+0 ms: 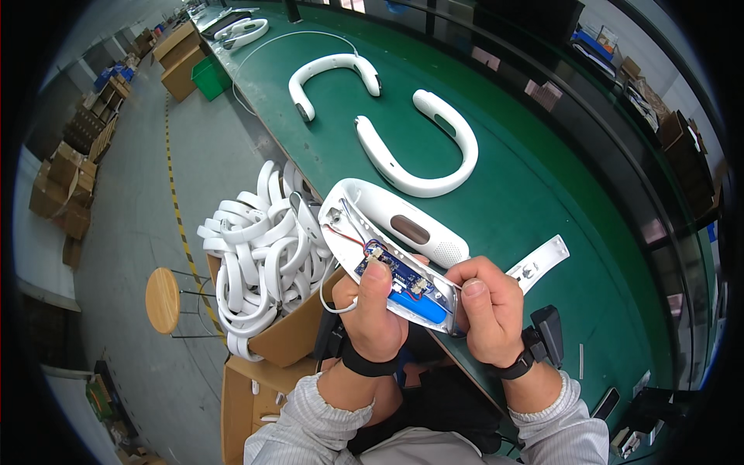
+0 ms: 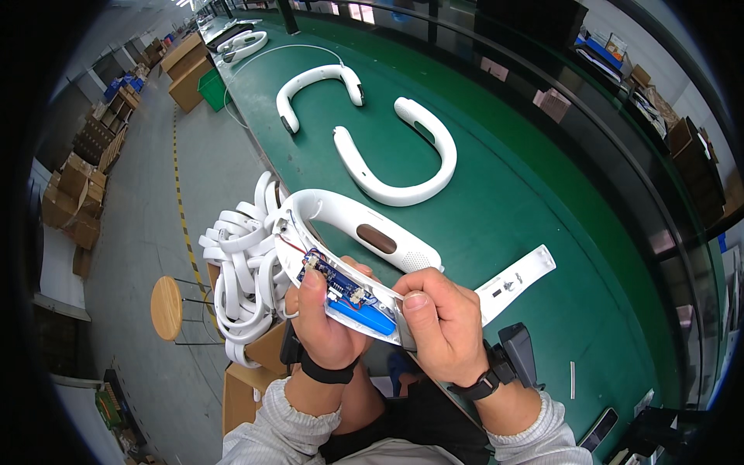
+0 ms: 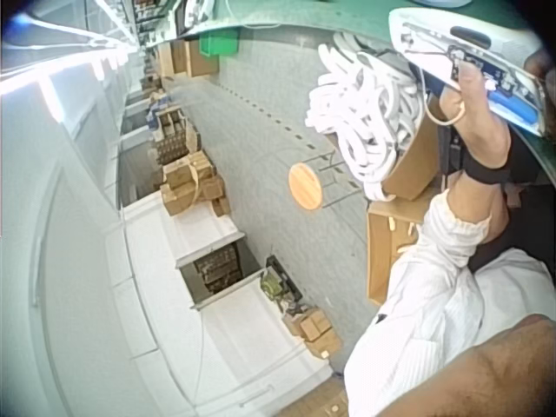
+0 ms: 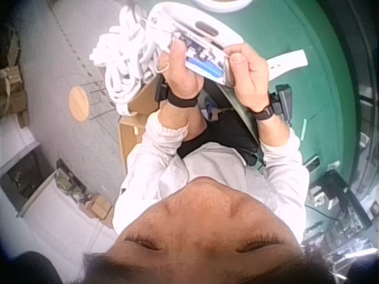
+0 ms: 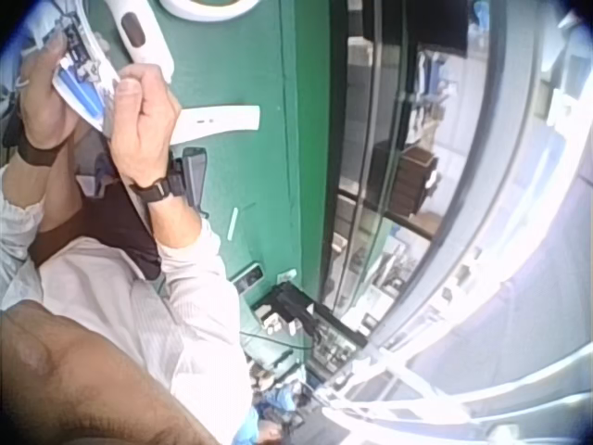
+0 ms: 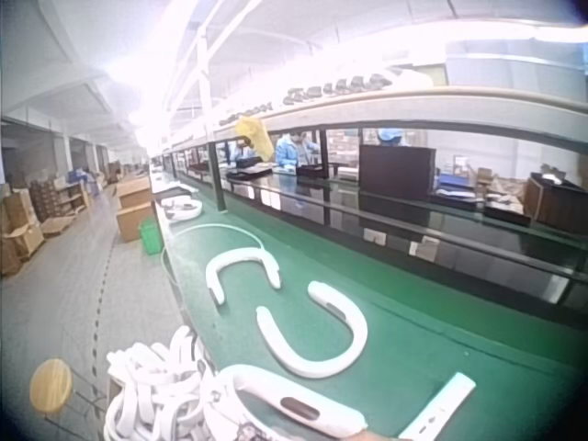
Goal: Assembling the internal components and battery into the plastic casing of a neck massager.
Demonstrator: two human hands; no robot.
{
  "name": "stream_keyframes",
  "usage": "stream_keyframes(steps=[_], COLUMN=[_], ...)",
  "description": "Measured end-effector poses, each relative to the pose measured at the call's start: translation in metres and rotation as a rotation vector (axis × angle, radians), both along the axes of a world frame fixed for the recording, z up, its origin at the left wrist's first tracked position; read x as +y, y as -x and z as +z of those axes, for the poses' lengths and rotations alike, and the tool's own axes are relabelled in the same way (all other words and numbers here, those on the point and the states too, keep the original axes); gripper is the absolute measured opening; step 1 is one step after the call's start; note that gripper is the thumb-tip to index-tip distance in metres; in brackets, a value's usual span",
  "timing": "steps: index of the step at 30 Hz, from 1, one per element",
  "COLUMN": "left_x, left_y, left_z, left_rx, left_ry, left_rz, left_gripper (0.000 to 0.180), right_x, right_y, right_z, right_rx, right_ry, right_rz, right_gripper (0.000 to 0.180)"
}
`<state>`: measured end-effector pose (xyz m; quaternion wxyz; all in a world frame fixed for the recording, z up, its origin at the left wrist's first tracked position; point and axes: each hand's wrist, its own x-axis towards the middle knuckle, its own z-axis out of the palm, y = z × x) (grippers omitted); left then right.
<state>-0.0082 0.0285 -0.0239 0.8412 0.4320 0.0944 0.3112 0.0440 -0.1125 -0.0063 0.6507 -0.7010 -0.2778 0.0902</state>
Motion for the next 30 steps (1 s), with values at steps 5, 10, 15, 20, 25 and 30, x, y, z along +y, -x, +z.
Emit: stream_keyframes(steps=[5, 10, 15, 20, 25, 30], left_x=[0.002, -0.001, -0.019, 0.009, 0.024, 0.023], left_y=[-0.001, 0.007, 0.057, 0.102, 0.100, 0.078], left_z=[-0.002, -0.006, -0.005, 0.035, 0.083, 0.094], left_rx=[-0.026, -0.096, 0.014, -0.070, 0.087, 0.238], left_ry=[-0.021, -0.086, -0.075, -0.597, -1.265, -1.687], left_rz=[-0.068, -0.233, -0.467, -0.191, 0.195, 0.135], left_gripper=[0.045, 0.057, 0.041, 0.028, 0.062, 0.071], right_x=[-0.005, -0.016, -0.033, -0.044, -0.055, -0.048], right_y=[-0.008, -0.016, -0.025, -0.039, -0.040, -0.042], right_z=[0.007, 0.011, 0.017, 0.025, 0.030, 0.017], right_rx=[-0.038, -0.127, -0.036, -0.044, -0.129, -0.152], right_ry=[-0.017, 0.017, -0.020, 0.021, 0.087, 0.057], right_rz=[0.118, 0.110, 0.077, 0.184, 0.265, 0.367], right_gripper=[0.045, 0.051, 0.043, 0.040, 0.038, 0.045])
